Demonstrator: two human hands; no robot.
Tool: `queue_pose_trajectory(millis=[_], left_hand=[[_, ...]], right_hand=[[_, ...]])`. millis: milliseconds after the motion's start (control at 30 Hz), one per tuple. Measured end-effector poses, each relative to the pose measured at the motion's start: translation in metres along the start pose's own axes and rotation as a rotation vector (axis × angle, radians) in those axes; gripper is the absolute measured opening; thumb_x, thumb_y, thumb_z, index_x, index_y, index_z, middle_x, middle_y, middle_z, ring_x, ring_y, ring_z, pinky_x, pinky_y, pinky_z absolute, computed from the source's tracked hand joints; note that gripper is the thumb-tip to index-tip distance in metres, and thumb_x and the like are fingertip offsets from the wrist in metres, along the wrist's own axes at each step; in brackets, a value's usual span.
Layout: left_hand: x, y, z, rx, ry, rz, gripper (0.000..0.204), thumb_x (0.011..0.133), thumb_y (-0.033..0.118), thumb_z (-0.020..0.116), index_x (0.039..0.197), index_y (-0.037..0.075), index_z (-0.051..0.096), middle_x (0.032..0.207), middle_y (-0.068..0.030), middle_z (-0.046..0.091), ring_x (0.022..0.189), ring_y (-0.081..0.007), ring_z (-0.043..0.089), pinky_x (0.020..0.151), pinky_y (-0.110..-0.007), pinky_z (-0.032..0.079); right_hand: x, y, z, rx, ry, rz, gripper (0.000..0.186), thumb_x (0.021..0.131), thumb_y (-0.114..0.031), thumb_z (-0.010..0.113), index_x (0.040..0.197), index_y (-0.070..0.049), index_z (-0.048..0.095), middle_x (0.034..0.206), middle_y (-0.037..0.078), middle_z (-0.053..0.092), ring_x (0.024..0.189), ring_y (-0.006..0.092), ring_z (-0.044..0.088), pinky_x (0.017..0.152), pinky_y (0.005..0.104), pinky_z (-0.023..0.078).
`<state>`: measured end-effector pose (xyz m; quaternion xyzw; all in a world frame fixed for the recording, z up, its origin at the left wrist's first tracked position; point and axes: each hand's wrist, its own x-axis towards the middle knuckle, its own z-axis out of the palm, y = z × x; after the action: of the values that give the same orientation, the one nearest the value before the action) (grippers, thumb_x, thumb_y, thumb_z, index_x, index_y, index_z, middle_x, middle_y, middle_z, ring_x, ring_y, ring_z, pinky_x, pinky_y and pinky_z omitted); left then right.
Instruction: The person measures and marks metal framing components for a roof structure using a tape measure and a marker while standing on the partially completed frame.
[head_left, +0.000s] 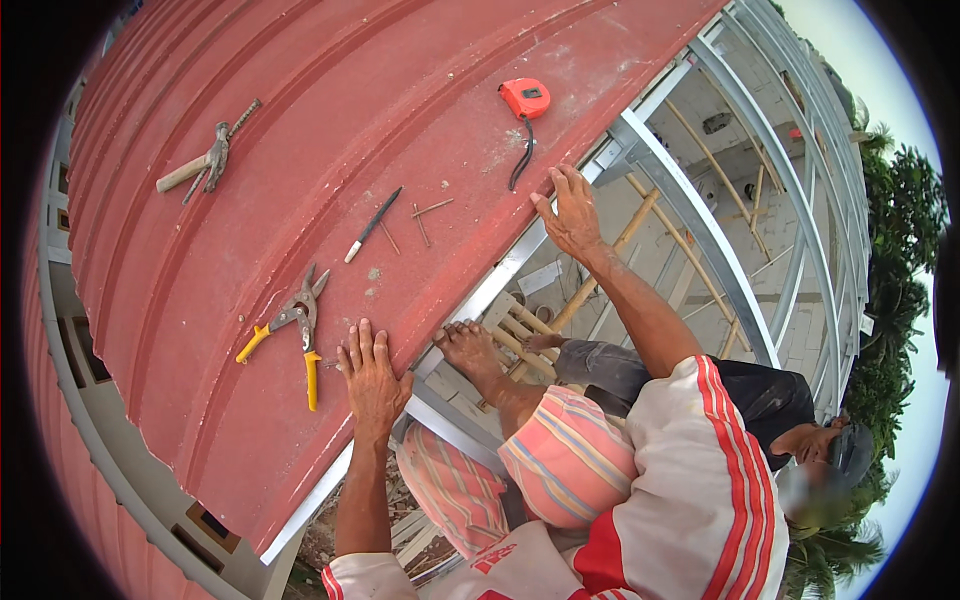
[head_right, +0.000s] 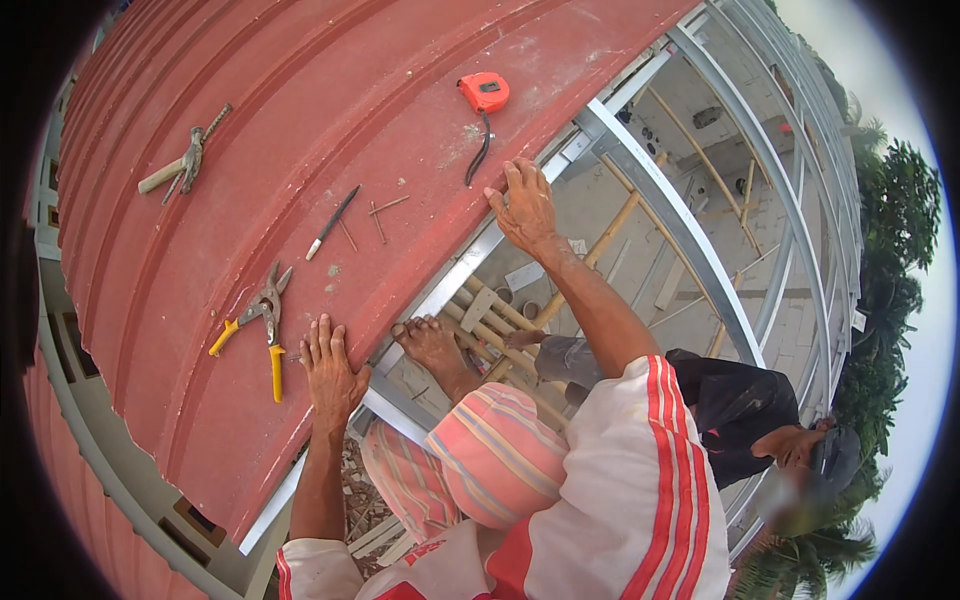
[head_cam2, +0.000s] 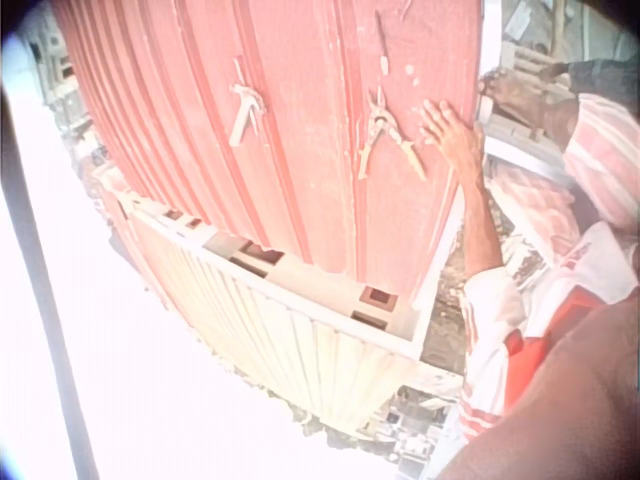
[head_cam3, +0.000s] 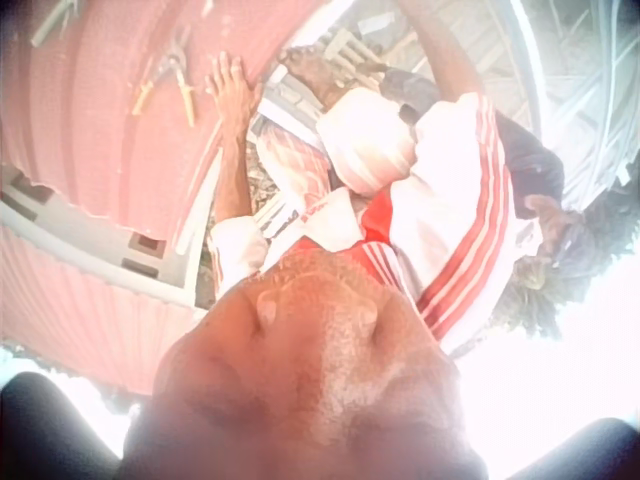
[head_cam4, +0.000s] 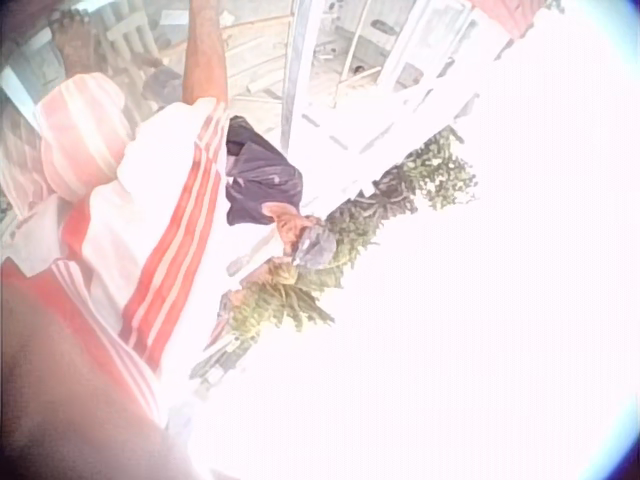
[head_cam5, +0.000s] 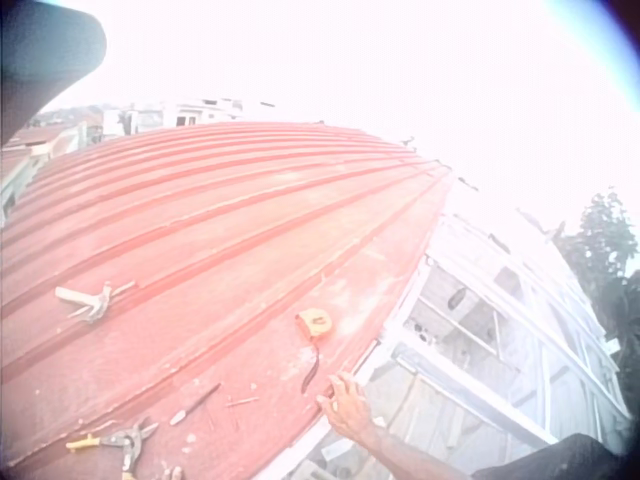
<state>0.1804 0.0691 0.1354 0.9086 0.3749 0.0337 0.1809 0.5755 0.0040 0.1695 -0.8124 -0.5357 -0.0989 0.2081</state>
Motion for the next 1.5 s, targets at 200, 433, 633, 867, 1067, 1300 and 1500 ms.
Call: queue_pose_trajectory(millis=[200,433,633,867,1067,1300,1500], left_hand=[[0.0,-0.004,0.0,-0.011,0.017,0.013,0.076,0.065,0.026,0.071,0.131,0.003,0.043,0.149,-0.0185,0.028,0.14,-0.0347,0.022,0.114,-0.055,0.014],[0.0,0.003,0.0,-0.022,0.01,0.009,0.076,0.064,0.026,0.071,0.131,0.003,0.042,0.148,-0.0187,0.029,0.14,-0.0349,0.022,0.114,-0.054,0.014],[-0.001,0.001,0.0,-0.009,0.022,-0.012,0.077,0.064,0.028,0.072,0.131,0.004,0.042,0.149,-0.0182,0.028,0.14,-0.035,0.023,0.113,-0.054,0.016],[-0.004,-0.01,-0.002,-0.042,0.044,0.006,0.077,0.063,0.028,0.073,0.13,0.005,0.043,0.148,-0.0167,0.029,0.14,-0.0346,0.023,0.114,-0.053,0.018],[-0.005,-0.012,-0.006,-0.006,0.064,0.012,0.074,0.065,0.031,0.072,0.13,0.006,0.044,0.147,-0.0159,0.031,0.139,-0.0332,0.025,0.113,-0.053,0.019],[-0.008,-0.011,0.005,-0.039,0.076,-0.025,0.07,0.068,0.027,0.068,0.13,0.006,0.044,0.147,-0.0177,0.031,0.139,-0.0346,0.026,0.112,-0.055,0.018],[0.001,0.006,0.003,-0.031,0.081,0.026,0.072,0.065,0.024,0.067,0.13,0.004,0.043,0.147,-0.0183,0.031,0.138,-0.0356,0.026,0.113,-0.054,0.017]], right_hand=[[-0.018,-0.045,0.01,-0.024,-0.046,-0.108,0.052,0.088,-0.035,0.06,0.124,0.0,0.048,0.128,0.021,0.045,0.123,0.0394,0.039,0.101,0.0504,0.031],[-0.026,-0.044,0.019,-0.176,-0.104,-0.136,0.05,0.092,-0.039,0.053,0.122,0.0,0.053,0.127,0.019,0.045,0.125,0.039,0.037,0.102,0.052,0.031],[-0.015,-0.046,0.024,-0.155,-0.168,-0.155,0.054,0.094,-0.046,0.046,0.125,-0.002,0.053,0.134,0.019,0.043,0.13,0.0387,0.033,0.102,0.0576,0.03],[-0.014,-0.055,0.017,-0.224,-0.191,-0.178,0.051,0.093,-0.043,0.049,0.122,-0.001,0.055,0.127,0.019,0.049,0.125,0.039,0.038,0.098,0.0585,0.032],[0.004,-0.07,0.006,-0.256,-0.315,-0.157,0.045,0.087,-0.042,0.056,0.109,-0.003,0.061,0.12,0.017,0.053,0.117,0.0378,0.043,0.093,0.0615,0.033],[0.022,-0.053,-0.002,-0.23,-0.455,-0.103,0.046,0.085,-0.04,0.061,0.11,-0.001,0.061,0.116,0.021,0.055,0.114,0.0385,0.047,0.095,0.0594,0.035],[0.011,0.067,-0.085,0.202,0.349,0.64,0.054,0.089,-0.033,0.061,0.122,0.008,0.051,0.119,0.024,0.056,0.109,0.0335,0.056,0.094,0.0415,0.043]])
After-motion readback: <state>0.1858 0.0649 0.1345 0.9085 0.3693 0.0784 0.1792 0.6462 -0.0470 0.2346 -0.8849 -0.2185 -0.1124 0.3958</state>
